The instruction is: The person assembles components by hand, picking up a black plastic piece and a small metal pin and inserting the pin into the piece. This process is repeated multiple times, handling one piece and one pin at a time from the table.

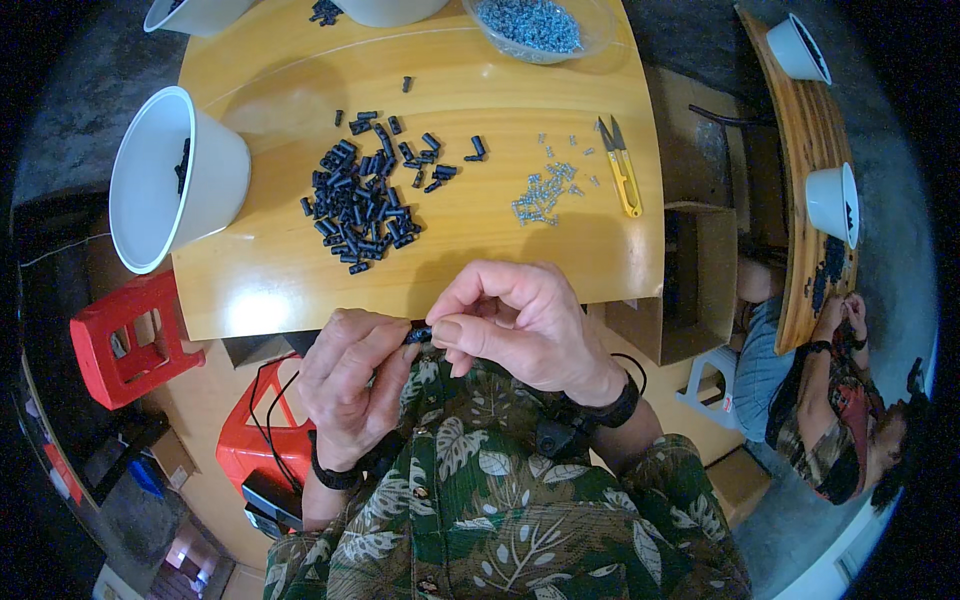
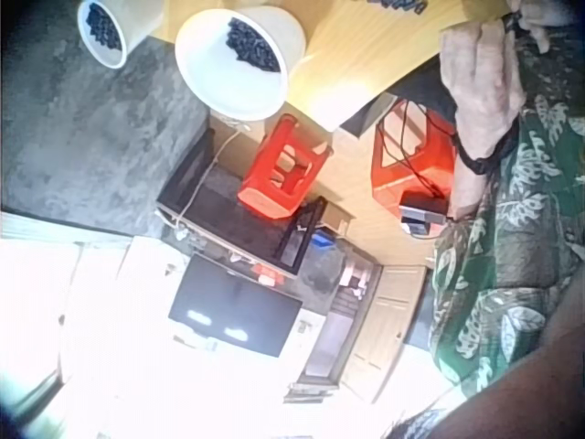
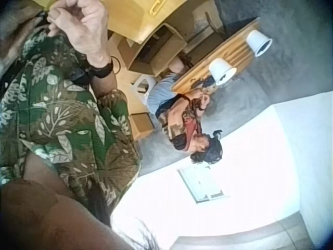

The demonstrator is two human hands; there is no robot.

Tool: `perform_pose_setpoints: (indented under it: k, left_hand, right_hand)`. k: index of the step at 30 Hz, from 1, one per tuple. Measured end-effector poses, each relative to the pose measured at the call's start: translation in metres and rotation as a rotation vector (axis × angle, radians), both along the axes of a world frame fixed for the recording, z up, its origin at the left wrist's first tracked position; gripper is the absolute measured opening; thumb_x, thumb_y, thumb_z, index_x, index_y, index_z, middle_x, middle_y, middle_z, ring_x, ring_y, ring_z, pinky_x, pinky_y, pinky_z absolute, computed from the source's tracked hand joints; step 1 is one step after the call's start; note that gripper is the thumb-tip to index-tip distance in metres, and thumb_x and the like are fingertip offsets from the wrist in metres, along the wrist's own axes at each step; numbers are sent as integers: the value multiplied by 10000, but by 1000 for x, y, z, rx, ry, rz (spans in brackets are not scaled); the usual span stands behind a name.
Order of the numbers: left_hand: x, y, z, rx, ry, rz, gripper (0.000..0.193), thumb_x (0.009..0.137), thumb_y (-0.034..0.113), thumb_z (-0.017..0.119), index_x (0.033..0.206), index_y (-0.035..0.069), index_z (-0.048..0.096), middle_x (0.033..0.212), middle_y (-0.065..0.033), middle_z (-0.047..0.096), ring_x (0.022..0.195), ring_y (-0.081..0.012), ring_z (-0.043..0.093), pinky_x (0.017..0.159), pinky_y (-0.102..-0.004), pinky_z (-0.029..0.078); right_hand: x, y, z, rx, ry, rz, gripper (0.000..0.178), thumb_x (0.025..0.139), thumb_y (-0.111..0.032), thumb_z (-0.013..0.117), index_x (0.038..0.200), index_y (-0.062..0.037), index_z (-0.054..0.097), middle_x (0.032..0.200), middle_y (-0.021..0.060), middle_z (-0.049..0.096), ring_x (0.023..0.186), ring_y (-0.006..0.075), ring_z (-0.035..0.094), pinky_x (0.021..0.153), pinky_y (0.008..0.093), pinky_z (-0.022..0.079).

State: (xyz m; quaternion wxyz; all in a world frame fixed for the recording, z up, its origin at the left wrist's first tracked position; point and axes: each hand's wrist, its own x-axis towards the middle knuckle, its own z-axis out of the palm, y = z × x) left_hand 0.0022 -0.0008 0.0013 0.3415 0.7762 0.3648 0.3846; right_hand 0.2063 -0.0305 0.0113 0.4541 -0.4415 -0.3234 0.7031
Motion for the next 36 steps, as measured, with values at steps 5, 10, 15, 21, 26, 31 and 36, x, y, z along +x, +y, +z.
perform_pose_setpoints:
  k: [5, 10, 15, 21, 26, 31, 36]
  left_hand:
    - [0, 2, 2, 4, 23, -12, 291, 674, -67, 784, 943, -29, 678, 873, -131, 636, 753, -301, 627, 655, -375, 503]
    - [0, 4, 4, -6, 33, -45, 300, 668, -76, 779, 942, -24, 668, 866, -126, 621, 738, -303, 616, 647, -380, 497]
    - [0, 3, 3, -27, 45, -49, 304, 666, -85, 772, 941, -22, 657, 871, -131, 615, 737, -307, 610, 643, -385, 496]
    - [2, -1, -4, -36, 47, -15, 284, 679, -88, 760, 935, -27, 653, 862, -144, 615, 734, -318, 614, 644, -387, 502]
    - [3, -1, -5, -102, 9, 38, 250, 701, -69, 764, 928, -6, 681, 861, -126, 642, 752, -291, 639, 645, -362, 519]
    - [2, 0, 0, -146, -9, 37, 247, 706, -52, 780, 929, 13, 697, 849, -107, 657, 732, -271, 645, 645, -353, 522]
    - [3, -1, 3, -146, -13, 43, 237, 704, -44, 790, 913, 20, 699, 828, -102, 660, 714, -265, 642, 638, -351, 520]
  right_hand:
    - [0, 0, 0, -42, 15, 20, 94, 949, -66, 667, 965, 25, 653, 822, 51, 668, 679, 96, 654, 633, 228, 552]
    - [3, 4, 0, -61, 5, 69, 95, 945, -68, 670, 955, 25, 654, 818, 47, 669, 679, 95, 657, 624, 226, 549]
    - [-1, 3, -5, -68, -7, 53, 72, 943, -52, 659, 952, 19, 659, 822, 43, 675, 683, 90, 659, 620, 221, 544]
    - [-6, 2, -13, -55, -49, 43, 62, 945, -40, 638, 956, 17, 662, 831, 43, 683, 671, 84, 654, 614, 214, 535]
    - [-5, 6, -16, -125, 90, 43, 116, 950, -87, 662, 979, 26, 666, 830, 58, 686, 666, 103, 667, 611, 230, 551]
    - [-1, 7, -16, -185, 250, 32, 132, 937, -93, 683, 989, 28, 666, 833, 78, 688, 665, 120, 673, 609, 250, 564]
    - [-2, 4, -23, -137, 304, 26, 113, 923, -76, 691, 978, 18, 662, 834, 78, 679, 667, 132, 670, 608, 257, 565]
